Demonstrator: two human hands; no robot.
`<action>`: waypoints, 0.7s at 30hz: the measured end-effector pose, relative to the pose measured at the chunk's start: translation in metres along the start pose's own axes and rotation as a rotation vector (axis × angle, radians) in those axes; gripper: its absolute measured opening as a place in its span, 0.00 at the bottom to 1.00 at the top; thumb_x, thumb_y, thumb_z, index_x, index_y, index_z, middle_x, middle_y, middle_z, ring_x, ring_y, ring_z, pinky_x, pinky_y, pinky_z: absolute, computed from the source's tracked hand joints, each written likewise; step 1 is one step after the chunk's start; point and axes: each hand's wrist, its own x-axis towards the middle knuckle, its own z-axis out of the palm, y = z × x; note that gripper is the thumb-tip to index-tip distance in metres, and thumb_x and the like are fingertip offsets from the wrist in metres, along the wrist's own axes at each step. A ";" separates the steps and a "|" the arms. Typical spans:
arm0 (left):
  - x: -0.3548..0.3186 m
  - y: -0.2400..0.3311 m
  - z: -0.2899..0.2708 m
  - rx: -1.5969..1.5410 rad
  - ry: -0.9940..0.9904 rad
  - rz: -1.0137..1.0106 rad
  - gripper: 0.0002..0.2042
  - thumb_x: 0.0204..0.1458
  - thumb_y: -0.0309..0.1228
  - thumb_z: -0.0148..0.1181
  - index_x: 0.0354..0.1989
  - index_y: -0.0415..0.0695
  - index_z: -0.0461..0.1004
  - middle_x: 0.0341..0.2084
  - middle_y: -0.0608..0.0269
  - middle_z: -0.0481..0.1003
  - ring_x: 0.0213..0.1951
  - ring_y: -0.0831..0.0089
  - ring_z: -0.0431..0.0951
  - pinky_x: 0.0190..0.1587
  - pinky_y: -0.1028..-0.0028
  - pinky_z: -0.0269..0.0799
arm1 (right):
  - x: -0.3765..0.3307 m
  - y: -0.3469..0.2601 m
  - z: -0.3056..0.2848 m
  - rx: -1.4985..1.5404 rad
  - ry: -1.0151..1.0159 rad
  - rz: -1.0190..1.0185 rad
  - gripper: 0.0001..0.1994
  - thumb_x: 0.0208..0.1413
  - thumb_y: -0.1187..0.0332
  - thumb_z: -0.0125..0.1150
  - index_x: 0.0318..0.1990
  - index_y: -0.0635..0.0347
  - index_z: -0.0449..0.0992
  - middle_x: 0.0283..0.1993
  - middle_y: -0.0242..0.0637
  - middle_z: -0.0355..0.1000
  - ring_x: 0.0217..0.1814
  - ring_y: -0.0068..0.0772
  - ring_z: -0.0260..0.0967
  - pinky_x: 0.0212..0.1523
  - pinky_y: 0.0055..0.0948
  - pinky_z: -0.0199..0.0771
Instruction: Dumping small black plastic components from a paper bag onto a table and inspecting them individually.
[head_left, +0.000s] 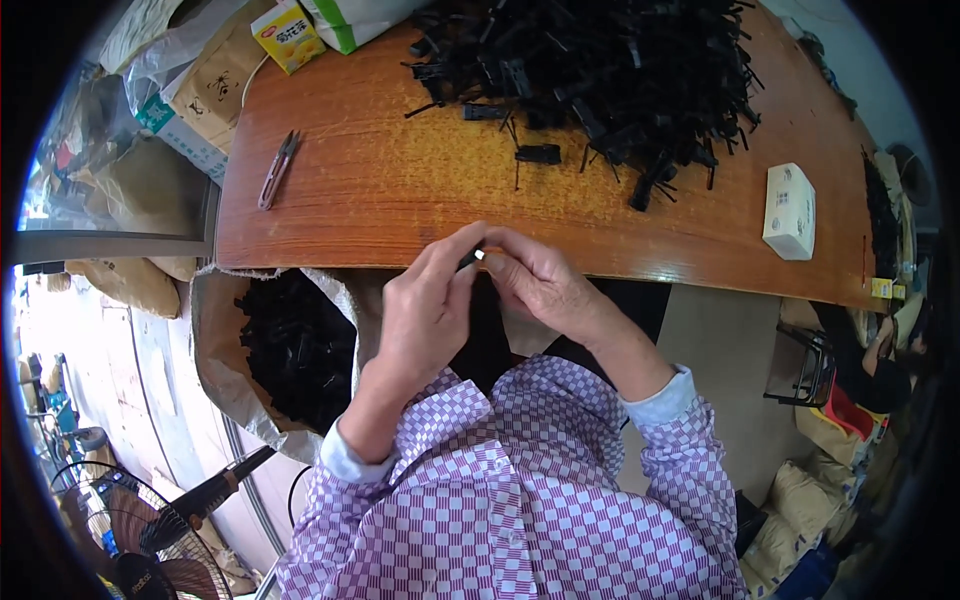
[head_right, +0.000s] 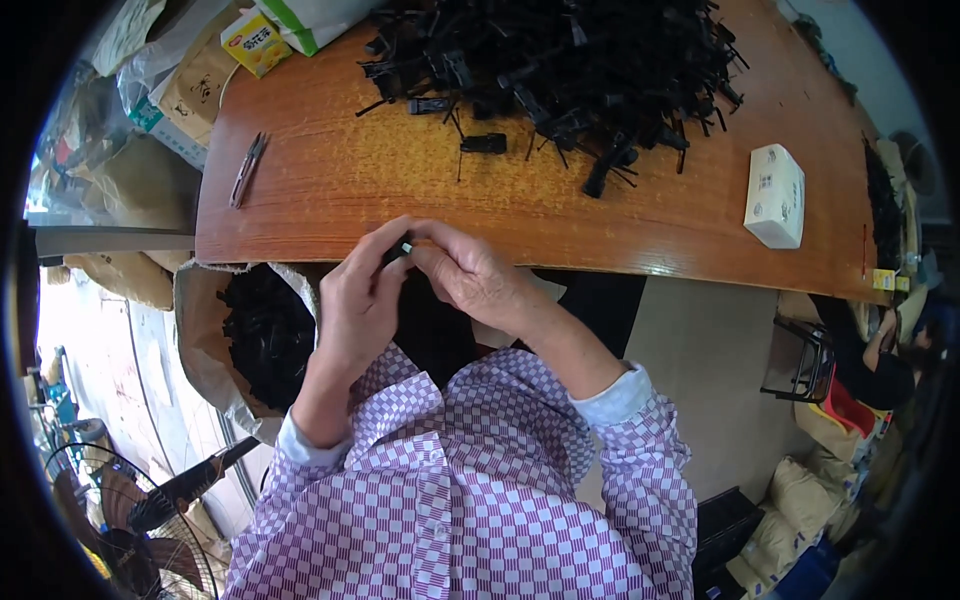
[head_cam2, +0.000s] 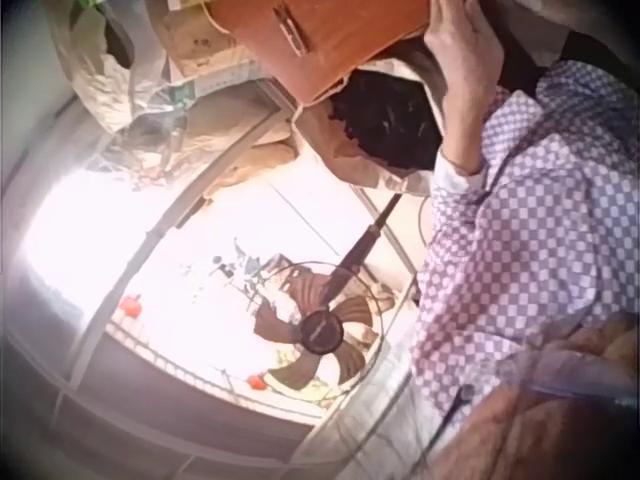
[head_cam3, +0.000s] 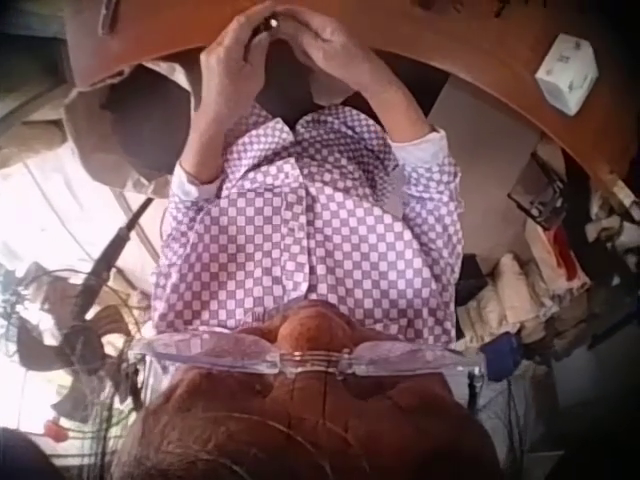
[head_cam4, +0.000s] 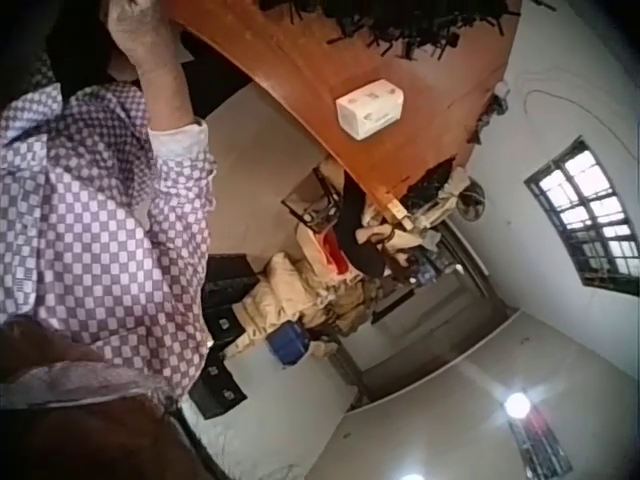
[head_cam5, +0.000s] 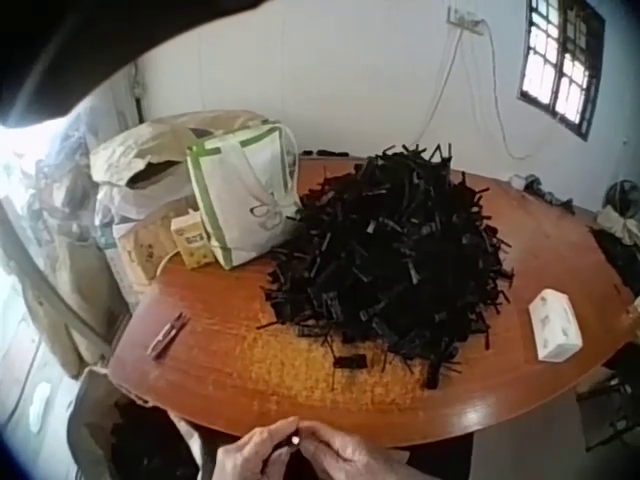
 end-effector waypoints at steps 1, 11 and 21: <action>-0.012 -0.004 -0.012 0.069 0.055 -0.062 0.16 0.49 0.17 0.52 0.48 0.40 0.70 0.40 0.47 0.74 0.42 0.54 0.77 0.40 0.68 0.74 | 0.005 0.001 -0.004 -0.079 -0.117 -0.022 0.17 0.63 0.60 0.47 0.56 0.57 0.66 0.23 0.17 0.57 0.20 0.09 0.50 0.21 0.13 0.53; -0.097 -0.078 -0.149 0.836 0.020 -0.526 0.19 0.52 0.23 0.51 0.54 0.52 0.65 0.41 0.55 0.75 0.41 0.55 0.76 0.45 0.63 0.70 | 0.048 -0.020 -0.061 -1.625 0.477 -0.206 0.16 0.54 0.66 0.56 0.50 0.57 0.68 0.21 0.41 0.73 0.22 0.41 0.73 0.24 0.35 0.73; -0.042 -0.039 -0.091 -0.177 0.074 -0.350 0.23 0.55 0.30 0.53 0.60 0.40 0.59 0.43 0.57 0.72 0.35 0.75 0.74 0.36 0.80 0.69 | 0.026 -0.019 -0.045 -1.273 0.378 -0.564 0.15 0.50 0.76 0.58 0.47 0.58 0.71 0.27 0.40 0.75 0.24 0.38 0.74 0.26 0.31 0.74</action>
